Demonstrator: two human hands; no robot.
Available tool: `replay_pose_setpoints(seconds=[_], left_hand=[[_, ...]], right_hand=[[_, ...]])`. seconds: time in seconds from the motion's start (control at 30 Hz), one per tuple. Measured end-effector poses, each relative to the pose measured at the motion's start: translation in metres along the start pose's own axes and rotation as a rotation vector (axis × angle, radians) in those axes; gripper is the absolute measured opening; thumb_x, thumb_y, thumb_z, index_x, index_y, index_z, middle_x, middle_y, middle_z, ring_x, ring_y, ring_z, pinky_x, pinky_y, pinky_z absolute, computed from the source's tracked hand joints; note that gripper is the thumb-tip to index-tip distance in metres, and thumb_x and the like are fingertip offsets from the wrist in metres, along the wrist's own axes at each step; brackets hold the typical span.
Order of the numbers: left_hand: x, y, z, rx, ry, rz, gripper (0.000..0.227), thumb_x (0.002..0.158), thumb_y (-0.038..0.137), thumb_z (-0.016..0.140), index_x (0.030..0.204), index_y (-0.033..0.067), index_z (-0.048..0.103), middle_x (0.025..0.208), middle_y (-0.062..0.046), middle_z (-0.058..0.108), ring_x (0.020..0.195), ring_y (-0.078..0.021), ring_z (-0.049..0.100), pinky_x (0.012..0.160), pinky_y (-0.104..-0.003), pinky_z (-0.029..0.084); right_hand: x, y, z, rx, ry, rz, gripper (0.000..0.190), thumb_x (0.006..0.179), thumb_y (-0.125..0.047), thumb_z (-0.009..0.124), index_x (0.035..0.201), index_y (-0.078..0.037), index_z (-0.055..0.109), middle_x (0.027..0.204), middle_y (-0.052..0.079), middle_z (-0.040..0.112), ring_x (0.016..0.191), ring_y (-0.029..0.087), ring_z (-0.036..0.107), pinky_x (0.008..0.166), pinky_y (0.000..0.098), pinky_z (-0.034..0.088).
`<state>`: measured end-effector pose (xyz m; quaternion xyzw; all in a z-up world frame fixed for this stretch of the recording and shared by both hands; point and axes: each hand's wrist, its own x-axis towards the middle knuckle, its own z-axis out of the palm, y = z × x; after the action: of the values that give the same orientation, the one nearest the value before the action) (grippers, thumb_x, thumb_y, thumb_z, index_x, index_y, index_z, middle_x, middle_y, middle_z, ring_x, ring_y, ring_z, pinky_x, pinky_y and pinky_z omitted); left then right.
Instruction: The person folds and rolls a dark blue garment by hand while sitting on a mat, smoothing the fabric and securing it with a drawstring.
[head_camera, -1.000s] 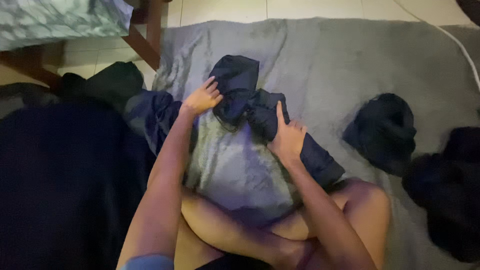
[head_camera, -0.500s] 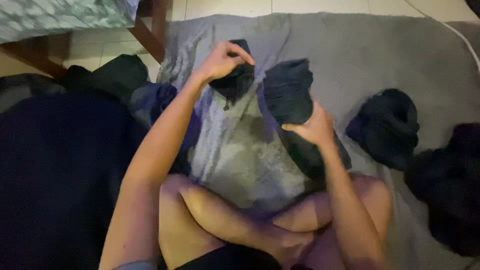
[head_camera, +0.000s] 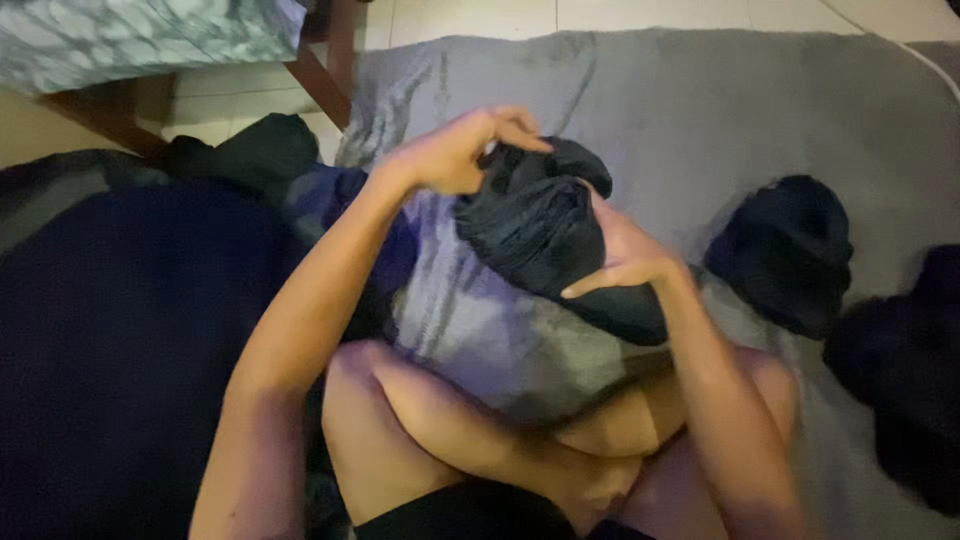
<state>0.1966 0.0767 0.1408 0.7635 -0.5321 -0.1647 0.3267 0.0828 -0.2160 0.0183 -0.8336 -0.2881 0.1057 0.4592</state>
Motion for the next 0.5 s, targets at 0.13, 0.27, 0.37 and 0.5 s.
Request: replay_pose_setpoints(seconds=[0.13, 0.27, 0.37, 0.5], left_hand=[[-0.034, -0.027, 0.004, 0.448, 0.199, -0.219, 0.053, 0.08, -0.012, 0.076, 0.13, 0.008, 0.074, 0.133, -0.017, 0.058, 0.12, -0.0493, 0.062, 0.103, -0.057, 0.061], [-0.057, -0.038, 0.019, 0.693, 0.586, -0.487, 0.043, 0.082, 0.007, 0.089, 0.111, 0.0182, 0.058, 0.116, -0.006, 0.059, 0.114, -0.0386, 0.065, 0.097, -0.051, 0.059], [-0.046, -0.125, 0.061, -0.354, 0.932, -0.576, 0.032, 0.087, -0.012, 0.063, 0.113, 0.0061, 0.066, 0.097, -0.018, 0.079, 0.073, -0.035, 0.083, 0.057, -0.041, 0.074], [-0.006, -0.139, 0.082, -1.401, 1.057, -0.666, 0.053, 0.097, 0.016, 0.069, 0.139, -0.0053, 0.046, 0.137, -0.021, 0.051, 0.122, -0.0464, 0.073, 0.095, -0.062, 0.07]], right_hand=[[-0.011, 0.004, -0.027, -0.021, 0.013, 0.382, 0.167, 0.044, -0.032, 0.113, 0.176, 0.0, 0.016, 0.175, 0.035, 0.031, 0.163, 0.056, 0.028, 0.129, 0.0761, 0.025], [-0.017, -0.003, -0.03, -0.062, 0.042, 0.466, 0.159, 0.05, -0.025, 0.111, 0.178, -0.007, 0.019, 0.18, 0.029, 0.027, 0.167, 0.05, 0.021, 0.133, 0.0729, 0.019], [-0.022, 0.028, -0.018, 0.065, 0.08, 0.244, 0.119, 0.049, -0.022, 0.114, 0.152, 0.002, 0.06, 0.148, 0.033, 0.063, 0.145, 0.055, 0.054, 0.123, 0.0726, 0.041], [-0.028, 0.043, 0.002, 0.039, -0.088, 0.429, 0.139, 0.045, -0.039, 0.117, 0.161, 0.001, 0.051, 0.157, 0.033, 0.058, 0.153, 0.053, 0.048, 0.127, 0.0743, 0.037]])
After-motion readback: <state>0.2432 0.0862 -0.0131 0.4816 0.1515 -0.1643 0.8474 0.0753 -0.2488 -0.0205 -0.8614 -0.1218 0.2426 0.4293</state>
